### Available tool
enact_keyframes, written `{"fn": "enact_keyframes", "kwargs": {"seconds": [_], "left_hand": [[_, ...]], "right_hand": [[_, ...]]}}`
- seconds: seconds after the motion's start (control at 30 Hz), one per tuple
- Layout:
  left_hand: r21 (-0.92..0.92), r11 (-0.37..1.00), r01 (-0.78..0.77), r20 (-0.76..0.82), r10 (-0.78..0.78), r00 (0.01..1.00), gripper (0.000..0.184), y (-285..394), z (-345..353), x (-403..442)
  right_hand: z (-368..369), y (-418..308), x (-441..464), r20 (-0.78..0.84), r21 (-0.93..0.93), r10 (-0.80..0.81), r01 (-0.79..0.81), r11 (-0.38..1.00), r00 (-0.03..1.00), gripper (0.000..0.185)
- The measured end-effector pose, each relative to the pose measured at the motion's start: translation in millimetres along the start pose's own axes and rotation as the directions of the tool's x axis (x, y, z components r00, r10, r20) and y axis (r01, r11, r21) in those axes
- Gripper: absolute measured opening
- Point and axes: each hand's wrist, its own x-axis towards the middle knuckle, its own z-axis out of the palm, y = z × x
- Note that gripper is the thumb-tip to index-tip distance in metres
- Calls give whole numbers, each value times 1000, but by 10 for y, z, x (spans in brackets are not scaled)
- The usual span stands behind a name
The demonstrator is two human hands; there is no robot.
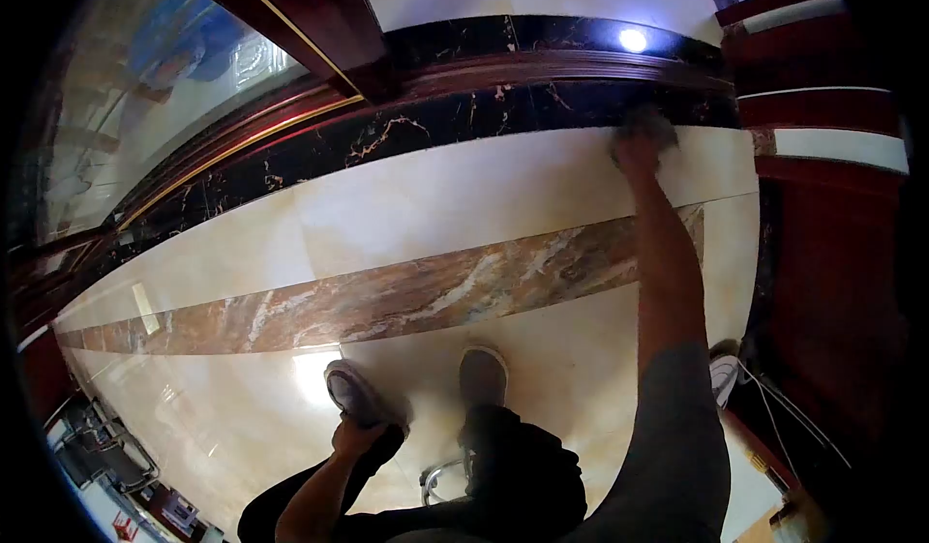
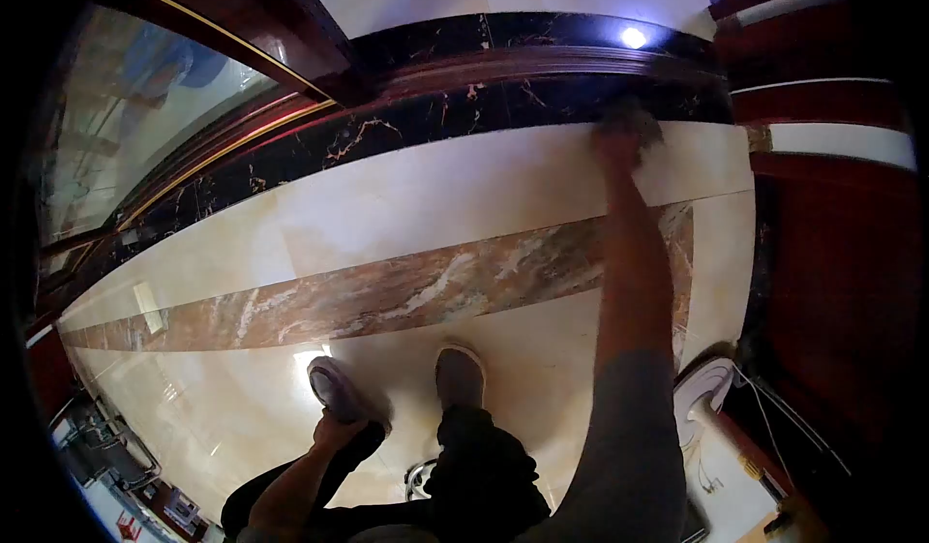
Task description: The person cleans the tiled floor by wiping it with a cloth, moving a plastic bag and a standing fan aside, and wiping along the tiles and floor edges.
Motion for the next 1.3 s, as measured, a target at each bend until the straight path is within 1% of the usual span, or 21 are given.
{"fn": "enact_keyframes", "kwargs": {"seconds": [0.03,0.07,0.13,0.17,0.2,0.3,0.4,0.43,0.5,0.53,0.57,0.63,0.7,0.73,0.83,0.93,1.07,1.17,1.23,1.27,1.3], "left_hand": [[13,996,-91,-11,91,996,102,-16,12,-21],[13,999,-32,15,32,999,102,42,-14,-41],[48,998,35,40,-37,999,102,121,-39,-38],[77,992,96,48,-100,994,102,142,-42,-48],[81,993,89,42,-93,995,102,138,-57,-44],[9,998,-58,38,58,998,105,14,-22,10],[-158,987,-33,27,38,999,107,-39,82,256],[-250,968,6,22,-1,1000,107,-92,143,375],[-366,918,151,-2,-163,987,109,-139,305,572],[-344,912,222,-15,-242,970,109,-109,341,597],[-231,920,316,-60,-338,939,109,-27,368,555],[-187,942,279,-57,-294,954,115,212,103,220],[-214,911,353,-143,-386,911,122,219,118,252],[-229,931,286,-166,-327,930,127,169,146,242],[-246,930,272,-133,-310,941,126,95,178,301],[-248,939,239,-144,-279,949,122,103,110,258],[-224,946,233,-168,-273,947,118,132,84,267],[-188,950,248,-216,-286,933,117,88,132,320],[-199,952,231,-251,-277,927,117,95,183,302],[-170,963,208,-275,-249,929,119,92,171,264],[-176,964,199,-266,-241,933,119,116,148,229]], "right_hand": [[-605,-546,103,-32,477,138,-107,873,990,62],[-1013,-1081,177,47,429,114,-123,895,992,69],[-1589,-2223,169,180,332,107,-163,929,978,60],[-1472,-2758,14,-3,272,24,-22,962,1000,51],[-1715,-3170,-229,-49,353,-58,71,933,997,47],[-2319,-4151,-1068,8,632,-361,274,724,933,44],[-2697,-4510,-1827,101,873,-645,244,423,758,50],[-2766,-4525,-1926,80,870,-658,269,412,749,50],[-2774,-4427,-2041,287,938,-502,-345,-26,816,54],[-3072,-4103,-1769,606,674,-550,-738,-28,574,47],[-2938,-3787,-1650,645,622,-488,-775,-111,588,47],[-2508,-3040,-1329,647,664,-310,-715,-219,697,46],[-1974,-2274,-880,603,775,-89,-609,-171,793,46],[-1717,-1991,-651,559,827,24,-556,-80,829,46],[-1124,-1804,-158,328,810,250,-408,421,911,46],[-1057,-2815,-72,67,565,229,-226,794,971,46],[-2126,-5197,-689,76,309,-96,68,949,993,56],[-2956,-6215,-1076,173,607,-449,264,750,877,56],[-3001,-6478,-1380,21,790,-649,385,477,760,51],[-3011,-6520,-1507,123,974,-718,56,220,685,46],[-3002,-6478,-1632,172,947,-800,-320,-26,575,42]]}}
